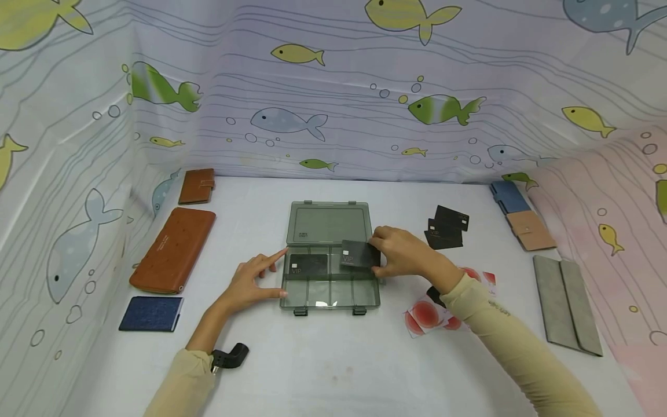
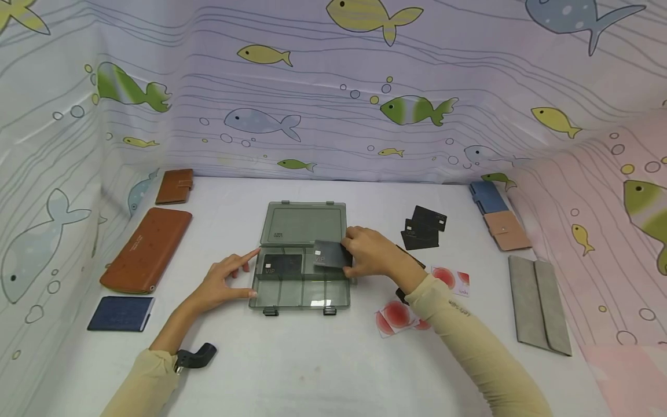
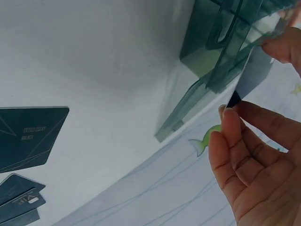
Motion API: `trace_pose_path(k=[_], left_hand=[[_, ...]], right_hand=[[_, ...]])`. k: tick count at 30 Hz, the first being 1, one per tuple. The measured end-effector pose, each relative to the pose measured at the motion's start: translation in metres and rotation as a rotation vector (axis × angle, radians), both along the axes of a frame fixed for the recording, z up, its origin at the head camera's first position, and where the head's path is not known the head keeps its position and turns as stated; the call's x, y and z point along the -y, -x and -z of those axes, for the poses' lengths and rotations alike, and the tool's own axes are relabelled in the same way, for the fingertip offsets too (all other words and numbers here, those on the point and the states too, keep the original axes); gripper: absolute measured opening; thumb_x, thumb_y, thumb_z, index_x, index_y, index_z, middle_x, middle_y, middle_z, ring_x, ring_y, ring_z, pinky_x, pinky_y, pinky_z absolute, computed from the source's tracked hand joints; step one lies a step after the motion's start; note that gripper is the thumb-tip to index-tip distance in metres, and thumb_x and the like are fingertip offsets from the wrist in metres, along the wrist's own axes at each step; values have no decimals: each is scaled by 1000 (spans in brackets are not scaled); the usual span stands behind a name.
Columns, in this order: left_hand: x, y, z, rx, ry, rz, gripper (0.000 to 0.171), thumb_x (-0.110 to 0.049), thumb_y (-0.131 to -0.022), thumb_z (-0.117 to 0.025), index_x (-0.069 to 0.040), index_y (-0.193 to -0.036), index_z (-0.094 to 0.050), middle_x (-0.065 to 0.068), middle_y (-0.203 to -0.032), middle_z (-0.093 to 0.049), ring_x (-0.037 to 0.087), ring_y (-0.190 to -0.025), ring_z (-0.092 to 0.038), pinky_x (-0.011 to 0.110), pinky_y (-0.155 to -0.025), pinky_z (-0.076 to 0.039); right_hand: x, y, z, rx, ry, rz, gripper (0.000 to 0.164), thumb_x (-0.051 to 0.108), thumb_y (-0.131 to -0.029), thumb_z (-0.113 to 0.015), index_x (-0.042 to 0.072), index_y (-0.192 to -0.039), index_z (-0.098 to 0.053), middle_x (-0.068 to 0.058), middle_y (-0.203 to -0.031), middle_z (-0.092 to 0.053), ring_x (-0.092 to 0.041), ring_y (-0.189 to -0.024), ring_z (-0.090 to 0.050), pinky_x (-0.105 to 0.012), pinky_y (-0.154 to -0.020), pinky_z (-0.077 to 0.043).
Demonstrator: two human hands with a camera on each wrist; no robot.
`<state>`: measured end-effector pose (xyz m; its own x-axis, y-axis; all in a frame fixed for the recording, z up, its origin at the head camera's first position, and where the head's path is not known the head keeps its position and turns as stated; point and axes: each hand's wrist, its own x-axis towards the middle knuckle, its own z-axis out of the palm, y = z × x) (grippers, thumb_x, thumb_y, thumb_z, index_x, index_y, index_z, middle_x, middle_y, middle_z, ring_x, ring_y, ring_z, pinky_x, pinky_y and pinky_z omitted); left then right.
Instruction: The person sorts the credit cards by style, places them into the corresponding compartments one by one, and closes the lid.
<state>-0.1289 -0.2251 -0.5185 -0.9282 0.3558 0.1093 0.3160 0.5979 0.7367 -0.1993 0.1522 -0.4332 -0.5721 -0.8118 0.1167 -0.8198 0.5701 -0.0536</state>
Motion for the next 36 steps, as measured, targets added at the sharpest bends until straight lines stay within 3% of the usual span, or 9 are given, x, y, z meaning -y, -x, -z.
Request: trace_pose_path(k=[7,11,17,21,27,33,36], left_hand=[[0,0,1,-3,8,1,93,-38,-71,-88,-30,-152,-42,-2,-97,-51,12,-77,-35,41,-80,-20],[0,0,0,-6,7,1,94,-37,-70,-88,-30,-152,-42,-2,-97,-52,13,-77,-35,41,-81,-20],[0,0,0,-7,9,2,94,-37,-70,-88,-30,-152,-42,-1,-97,-52,13,-77,-36,41,-81,-20],[1,1,1,-15,16,1,94,-38,-71,-88,-29,-152,-42,-2,-97,-52,12,-77,-36,41,-80,-21],[1,0,0,-11,22,-10,94,-37,-70,-88,-30,-152,-42,-3,-97,-52,12,-77,-36,41,-80,-21],[1,1,1,-16,25,-8,94,-37,-70,-88,-29,-152,-42,-3,-97,-51,12,-78,-36,41,-80,-21],[0,1,0,-16,22,-3,94,-37,-70,-88,-29,-152,-43,-3,-97,-51,12,-78,-36,41,-80,-21]], right_hand=[[9,-4,1,-40,-89,-28,50,38,-72,-83,0,-102,-70,-7,-94,-61,-17,-79,-57,-34,-72,-52],[12,-6,1,-31,-89,-26,48,37,-72,-83,0,-101,-72,-7,-95,-62,-18,-80,-59,-34,-72,-53],[10,-7,-1,79,-20,-12,52,35,-78,-81,-1,-113,-71,-11,-107,-64,-21,-91,-65,-37,-81,-55],[-4,-5,-2,104,66,18,50,31,-78,-82,-2,-115,-70,-12,-110,-65,-24,-94,-66,-39,-82,-55],[-41,4,2,151,101,155,45,27,-80,-80,-3,-112,-71,-11,-107,-66,-21,-84,-69,-36,-73,-57],[-80,8,15,276,12,370,50,32,-79,-84,-4,-111,-71,-13,-105,-65,-22,-84,-67,-39,-76,-56],[-97,5,22,311,-27,435,51,35,-78,-84,-4,-108,-72,-12,-100,-63,-20,-81,-62,-40,-76,-55]])
